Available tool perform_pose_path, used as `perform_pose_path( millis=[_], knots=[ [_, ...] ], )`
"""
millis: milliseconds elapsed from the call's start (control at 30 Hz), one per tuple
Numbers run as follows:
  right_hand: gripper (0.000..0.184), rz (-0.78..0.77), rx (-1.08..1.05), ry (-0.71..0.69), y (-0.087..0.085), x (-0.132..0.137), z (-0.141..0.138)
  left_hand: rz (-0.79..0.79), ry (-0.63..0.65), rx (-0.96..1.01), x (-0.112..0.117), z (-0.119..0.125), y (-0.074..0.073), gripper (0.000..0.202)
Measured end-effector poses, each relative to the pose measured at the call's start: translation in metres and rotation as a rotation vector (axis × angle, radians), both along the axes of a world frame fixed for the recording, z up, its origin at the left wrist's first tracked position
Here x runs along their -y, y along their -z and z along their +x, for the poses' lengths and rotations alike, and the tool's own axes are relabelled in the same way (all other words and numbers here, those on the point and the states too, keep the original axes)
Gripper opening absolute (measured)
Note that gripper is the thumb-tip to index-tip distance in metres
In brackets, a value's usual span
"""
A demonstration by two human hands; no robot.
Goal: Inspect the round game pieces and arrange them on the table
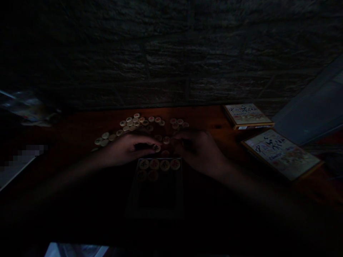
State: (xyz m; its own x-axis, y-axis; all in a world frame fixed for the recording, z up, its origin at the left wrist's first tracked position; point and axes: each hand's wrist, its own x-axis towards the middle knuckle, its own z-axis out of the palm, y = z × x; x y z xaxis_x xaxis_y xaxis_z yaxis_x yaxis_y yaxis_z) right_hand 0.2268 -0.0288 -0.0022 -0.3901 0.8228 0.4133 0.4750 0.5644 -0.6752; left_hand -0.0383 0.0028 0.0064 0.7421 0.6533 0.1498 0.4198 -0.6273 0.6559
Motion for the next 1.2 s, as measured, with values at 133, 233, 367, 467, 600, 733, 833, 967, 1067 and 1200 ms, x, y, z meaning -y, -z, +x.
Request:
perform_pose_path(
  millis=[133, 233, 367, 467, 600, 733, 833, 967, 1067, 1200],
  knots=[
    [0.016, 0.005, 0.014, 0.007, -0.0012, 0.0009, -0.0005, -0.012, -0.006, 0.005, 0.0006, 0.0, -0.0009, 0.022],
    [0.016, 0.004, 0.022, 0.012, -0.0019, 0.0009, -0.0003, -0.016, -0.011, 0.004, 0.0012, 0.0002, -0.0014, 0.022],
    [0.017, -0.025, 0.023, 0.001, -0.0019, 0.0007, 0.0002, 0.014, -0.003, 0.009, 0.0011, 0.0008, -0.0012, 0.021],
    [0.017, -0.025, 0.022, -0.006, -0.0016, 0.001, 0.0004, 0.028, -0.001, 0.006, 0.0006, 0.0006, -0.0005, 0.022],
    [0.016, -0.03, 0.011, -0.008, -0.0012, 0.0014, 0.0008, 0.002, -0.025, -0.012, 0.0003, -0.0005, 0.0004, 0.023],
    [0.017, -0.028, 0.02, -0.004, -0.0014, 0.0018, 0.0009, -0.005, -0.018, -0.006, -0.0001, -0.0017, 0.002, 0.024],
    [0.017, -0.025, 0.023, -0.011, -0.0021, 0.0022, 0.0004, 0.017, 0.003, 0.009, -0.0008, -0.0018, 0.0029, 0.024],
    [0.017, -0.04, 0.02, -0.016, -0.003, 0.0026, -0.0002, 0.044, 0.018, -0.002, -0.001, -0.001, 0.0016, 0.024],
    [0.016, -0.035, 0.024, -0.005, -0.0027, 0.0026, -0.0001, 0.048, 0.023, -0.005, -0.0009, -0.0005, 0.0002, 0.024],
    [0.015, -0.034, 0.018, -0.014, -0.0011, 0.0023, 0.0003, 0.043, 0.014, -0.013, -0.0009, -0.0008, 0.0013, 0.024]
  ],
)
